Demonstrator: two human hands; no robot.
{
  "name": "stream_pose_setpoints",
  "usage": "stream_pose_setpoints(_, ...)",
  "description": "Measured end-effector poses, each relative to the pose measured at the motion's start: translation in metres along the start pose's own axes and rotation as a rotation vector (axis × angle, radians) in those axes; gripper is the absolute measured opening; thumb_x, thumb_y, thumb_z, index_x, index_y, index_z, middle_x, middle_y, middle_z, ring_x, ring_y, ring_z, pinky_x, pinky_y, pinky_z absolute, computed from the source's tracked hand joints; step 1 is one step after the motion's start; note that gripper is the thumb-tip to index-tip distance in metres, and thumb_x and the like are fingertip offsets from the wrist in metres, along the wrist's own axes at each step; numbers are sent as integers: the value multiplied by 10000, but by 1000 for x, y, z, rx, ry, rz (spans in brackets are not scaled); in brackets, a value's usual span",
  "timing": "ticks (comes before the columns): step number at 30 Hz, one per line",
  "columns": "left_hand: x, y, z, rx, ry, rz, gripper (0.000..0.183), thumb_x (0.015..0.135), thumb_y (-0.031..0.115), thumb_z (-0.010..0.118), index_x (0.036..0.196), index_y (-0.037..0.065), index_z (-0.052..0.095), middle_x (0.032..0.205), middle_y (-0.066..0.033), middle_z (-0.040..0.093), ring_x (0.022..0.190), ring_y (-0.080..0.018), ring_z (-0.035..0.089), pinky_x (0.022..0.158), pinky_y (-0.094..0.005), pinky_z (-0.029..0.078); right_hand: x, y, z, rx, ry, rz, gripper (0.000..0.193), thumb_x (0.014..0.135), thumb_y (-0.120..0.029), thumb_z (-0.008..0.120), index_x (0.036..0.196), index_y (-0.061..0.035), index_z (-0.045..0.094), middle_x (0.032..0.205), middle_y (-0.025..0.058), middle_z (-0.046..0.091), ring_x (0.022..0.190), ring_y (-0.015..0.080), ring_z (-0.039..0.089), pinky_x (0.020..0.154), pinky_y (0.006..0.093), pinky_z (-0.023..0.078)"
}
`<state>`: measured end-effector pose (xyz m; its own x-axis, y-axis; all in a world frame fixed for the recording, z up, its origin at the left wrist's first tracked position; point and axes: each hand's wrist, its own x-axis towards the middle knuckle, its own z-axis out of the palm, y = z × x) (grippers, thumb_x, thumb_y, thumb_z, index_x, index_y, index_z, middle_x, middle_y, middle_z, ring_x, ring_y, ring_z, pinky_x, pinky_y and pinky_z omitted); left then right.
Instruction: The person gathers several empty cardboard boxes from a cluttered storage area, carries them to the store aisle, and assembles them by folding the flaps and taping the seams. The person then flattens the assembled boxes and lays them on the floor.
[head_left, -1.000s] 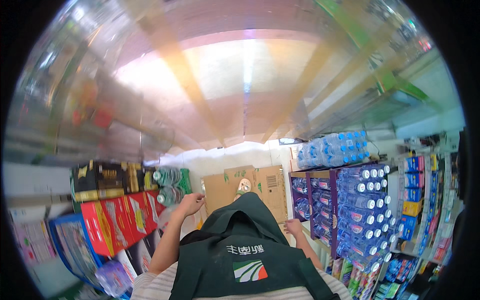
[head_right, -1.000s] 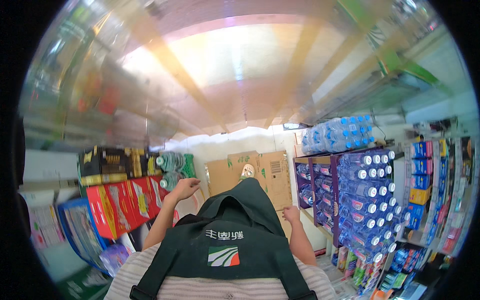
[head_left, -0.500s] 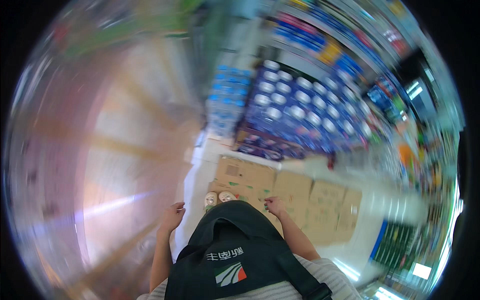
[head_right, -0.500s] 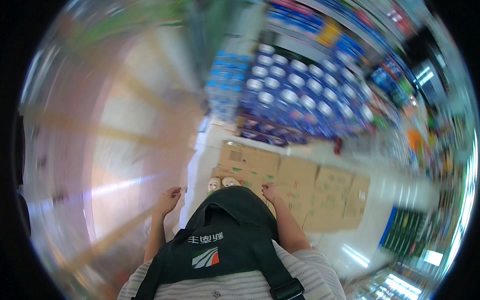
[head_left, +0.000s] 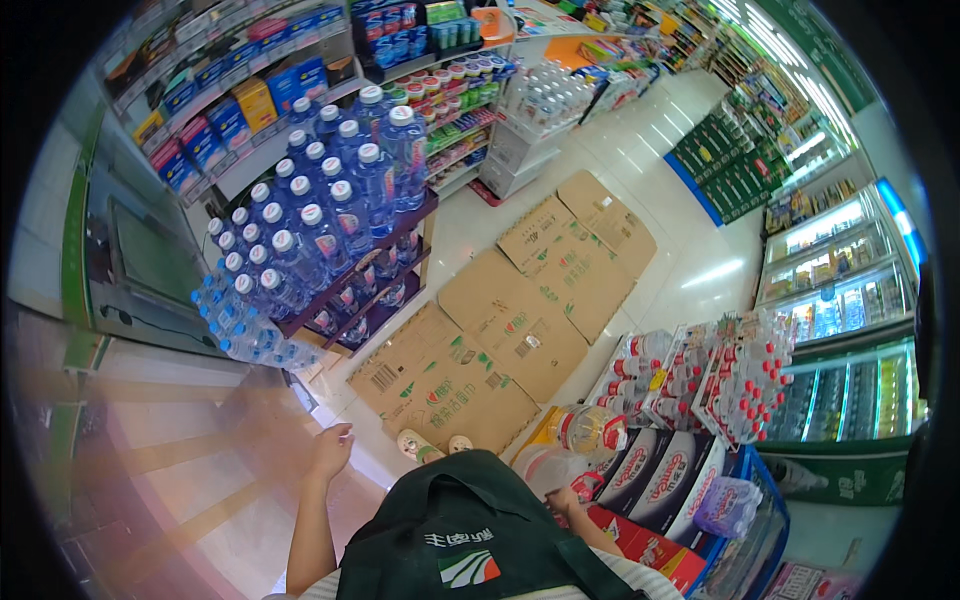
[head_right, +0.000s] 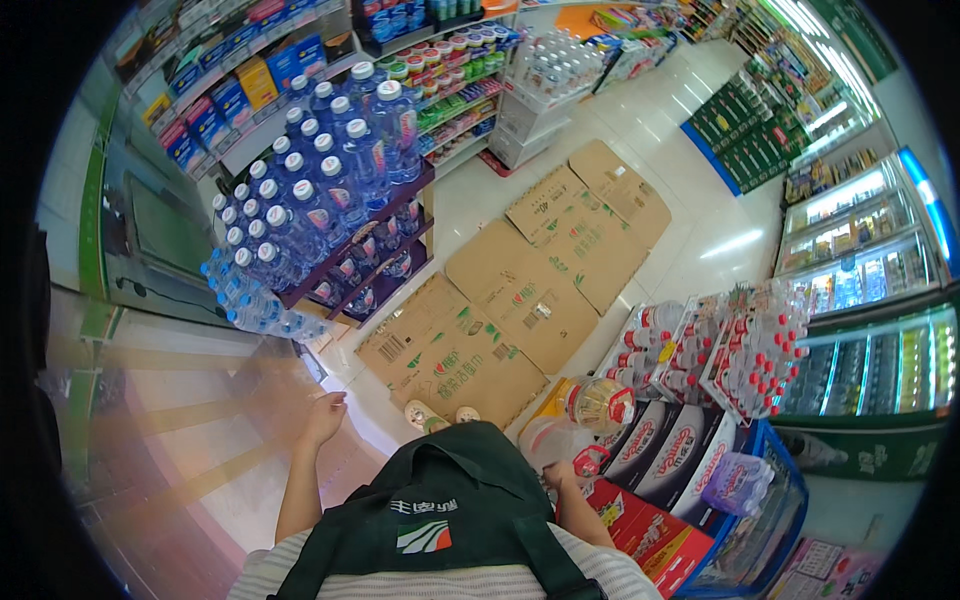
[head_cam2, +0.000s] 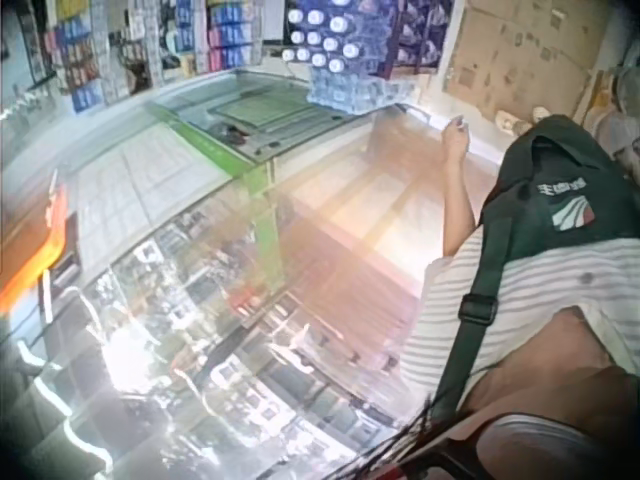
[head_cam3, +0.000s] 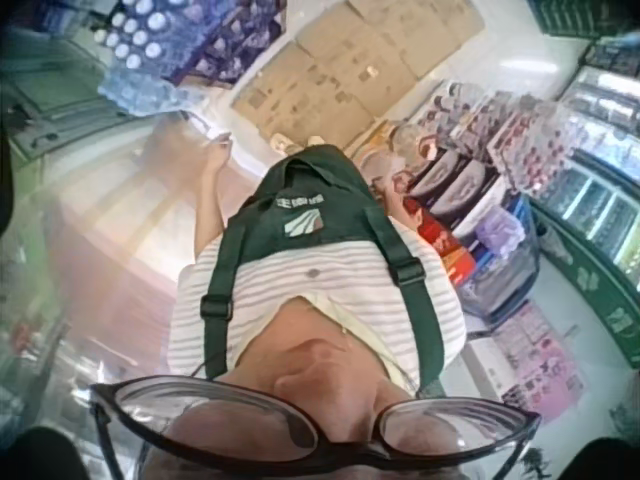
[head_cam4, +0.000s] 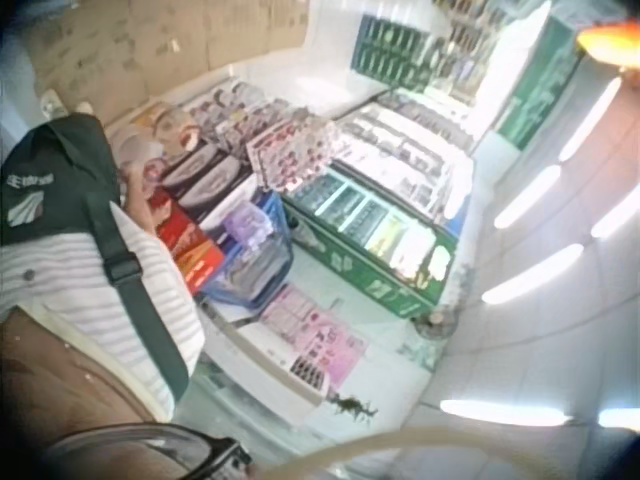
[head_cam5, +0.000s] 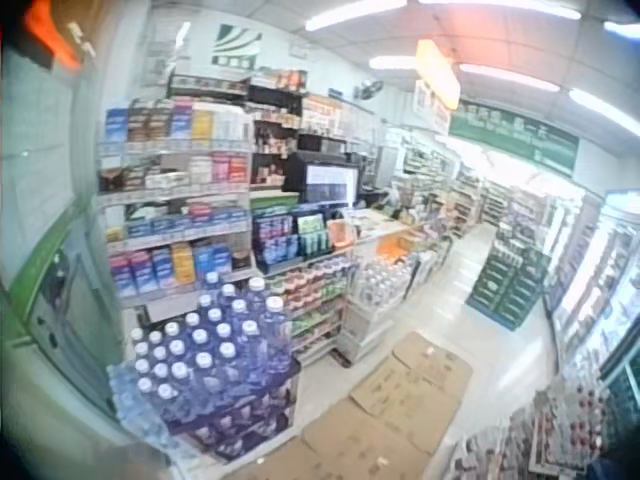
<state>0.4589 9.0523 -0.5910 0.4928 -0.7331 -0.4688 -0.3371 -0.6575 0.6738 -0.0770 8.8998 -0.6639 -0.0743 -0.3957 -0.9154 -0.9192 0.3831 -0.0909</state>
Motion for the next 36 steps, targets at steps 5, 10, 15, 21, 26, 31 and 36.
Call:
stream_pose_setpoints(5,-9,29,18,101,-105,19,325,854,131,593,1147,-5,625,1090,-193,659,949,-288,654,854,-368,513,5,37,52,-516,83,-354,313,839,-225,529,1064,-93,704,821,146,706,699,233,697,651,354,545)
stream_pose_setpoints(10,-46,9,19,107,-188,-2,345,869,133,580,1180,-15,609,1127,-187,652,982,-280,647,869,-362,509,9,6,53,-167,63,-264,328,851,-196,510,1096,-81,694,869,153,711,701,208,701,642,344,549)
stream_pose_setpoints(15,-56,-19,0,109,-227,58,336,842,156,587,1125,-17,640,1071,-225,658,921,-309,663,851,-372,514,-44,-55,68,386,239,-323,303,845,-94,512,1083,-5,678,858,147,711,693,206,696,629,327,553)
stream_pose_setpoints(21,-59,-53,-50,83,-235,199,338,857,158,585,1142,-20,628,1076,-222,656,946,-306,660,841,-369,516,-97,-31,176,362,340,-220,293,817,-117,546,1053,-42,702,930,161,705,806,247,694,705,345,549)
stream_pose_setpoints(26,-94,-78,-92,111,-237,212,339,862,163,586,1152,-11,621,1075,-212,659,953,-297,660,841,-363,516,-122,29,245,-25,301,-143,292,768,-159,549,983,-89,735,963,192,685,930,318,661,868,386,510)
stream_pose_setpoints(31,-120,-78,-95,133,-265,214,340,860,177,587,1160,21,620,1100,-210,653,956,-309,663,842,-378,519,-129,41,255,373,307,-23,282,779,-76,544,992,-13,719,733,148,698,586,205,685,569,323,553)
stream_pose_setpoints(36,-133,-78,-85,161,-321,231,341,864,187,585,1163,28,621,1112,-204,650,957,-315,665,845,-390,522,-138,20,269,426,259,-159,273,808,-61,562,1035,15,694,839,124,711,699,186,693,574,311,546)
